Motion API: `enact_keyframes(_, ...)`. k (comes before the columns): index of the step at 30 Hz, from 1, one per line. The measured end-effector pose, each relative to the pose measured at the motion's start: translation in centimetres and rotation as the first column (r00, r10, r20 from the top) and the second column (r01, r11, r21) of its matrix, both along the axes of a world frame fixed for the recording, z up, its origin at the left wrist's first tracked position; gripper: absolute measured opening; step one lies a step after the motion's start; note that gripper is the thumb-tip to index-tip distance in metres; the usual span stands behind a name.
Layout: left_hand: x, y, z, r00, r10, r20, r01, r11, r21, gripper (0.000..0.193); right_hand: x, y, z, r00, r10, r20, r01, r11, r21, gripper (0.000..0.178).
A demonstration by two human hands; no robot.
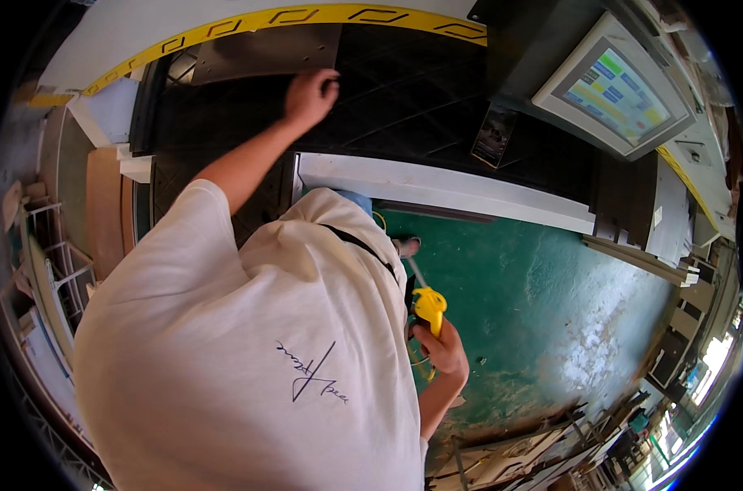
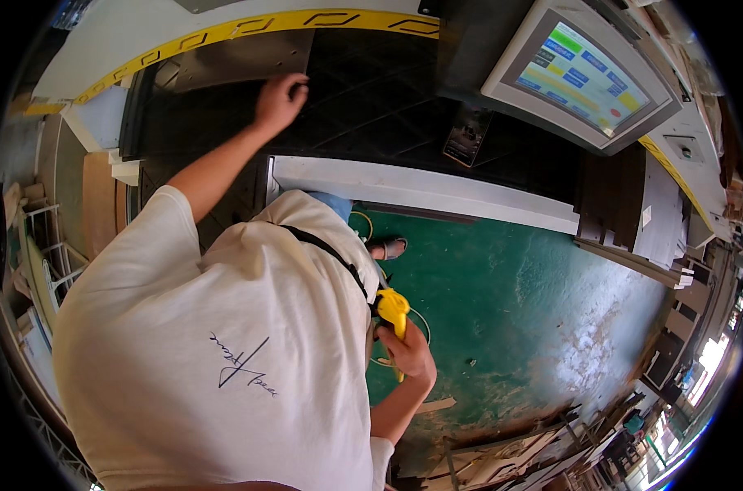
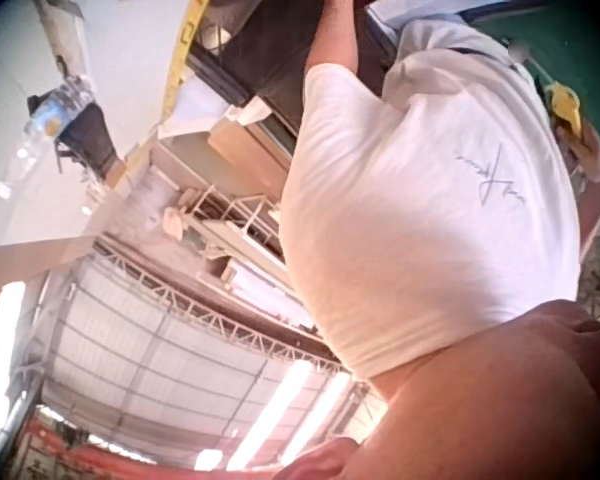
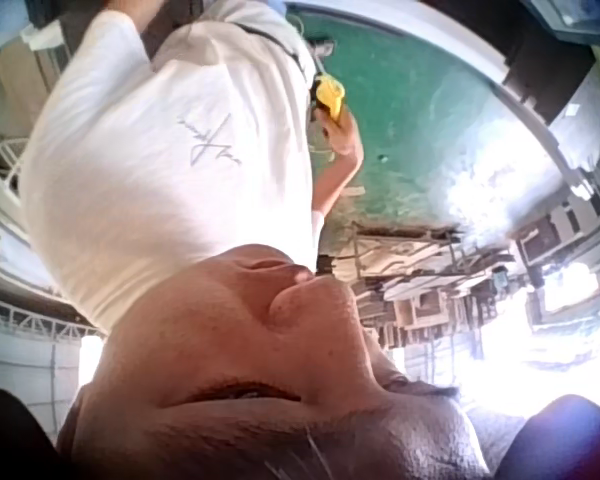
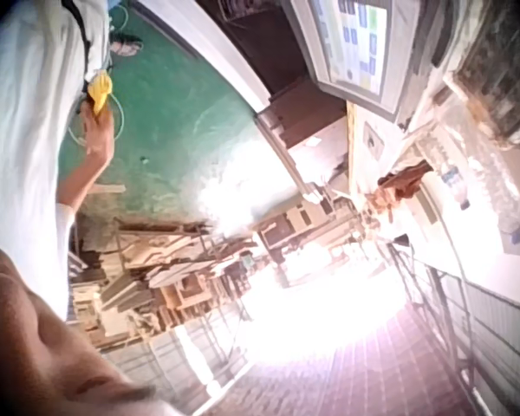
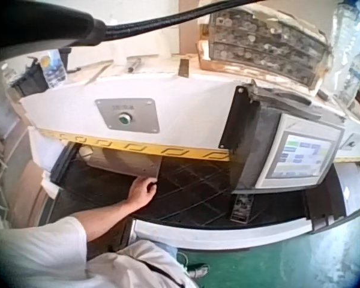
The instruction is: The person uses a yellow air blow gun to clean the surface of rectangular brown wood panels. They pick up a panel, blow air across it, and then place it on a stack. The person repeats this process for several panels in a workshop setting.
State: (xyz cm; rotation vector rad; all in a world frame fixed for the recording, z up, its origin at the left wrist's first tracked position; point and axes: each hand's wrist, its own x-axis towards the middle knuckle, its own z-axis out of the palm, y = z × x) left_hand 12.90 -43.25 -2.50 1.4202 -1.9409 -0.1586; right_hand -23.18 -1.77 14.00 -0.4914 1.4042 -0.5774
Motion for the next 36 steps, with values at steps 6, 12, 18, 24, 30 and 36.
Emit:
enact_keyframes(6, 14.1, -2.9, -2.3, 0.811, 0.195, 0.551, -0.337, 0.926, 0.169, 0.076, 1.7, -9.3, 0.3, 0.919, 0.278, -0.278, -0.322, 0.938, -0.127, 0.028)
enact_keyframes(12, 13.4, -3.3, -3.3, 0.776, 0.276, 0.567, -0.479, 0.843, 0.245, 0.09, 5.8, -16.5, 0.1, 0.959, -0.151, 0.24, 0.163, 0.986, -0.033, 0.044)
enact_keyframes(18, 11.8, -0.7, -1.5, 0.779, 0.19, 0.598, -0.426, 0.86, 0.282, 0.087, 9.3, -17.5, -5.1, 0.468, -0.393, 0.791, 0.471, 0.869, 0.153, 0.057)
enact_keyframes(24, 7.9, 8.5, -0.7, 0.878, 0.108, 0.467, -0.186, 0.975, 0.125, 0.074, 10.1, -19.2, -5.0, 0.588, -0.229, 0.776, 0.231, 0.967, 0.11, 0.063)
enact_keyframes(30, 5.3, 18.7, 2.7, 0.953, -0.113, 0.282, 0.01, 0.94, 0.34, 0.066, 10.9, -22.6, -2.7, 0.932, 0.353, 0.08, -0.336, 0.927, -0.167, 0.046)
enact_keyframes(36, 11.5, 16.9, 1.8, 0.958, 0.152, 0.243, -0.218, 0.936, 0.277, 0.055, 11.2, -28.9, -4.4, 0.974, 0.104, -0.202, -0.165, 0.935, -0.313, 0.044)
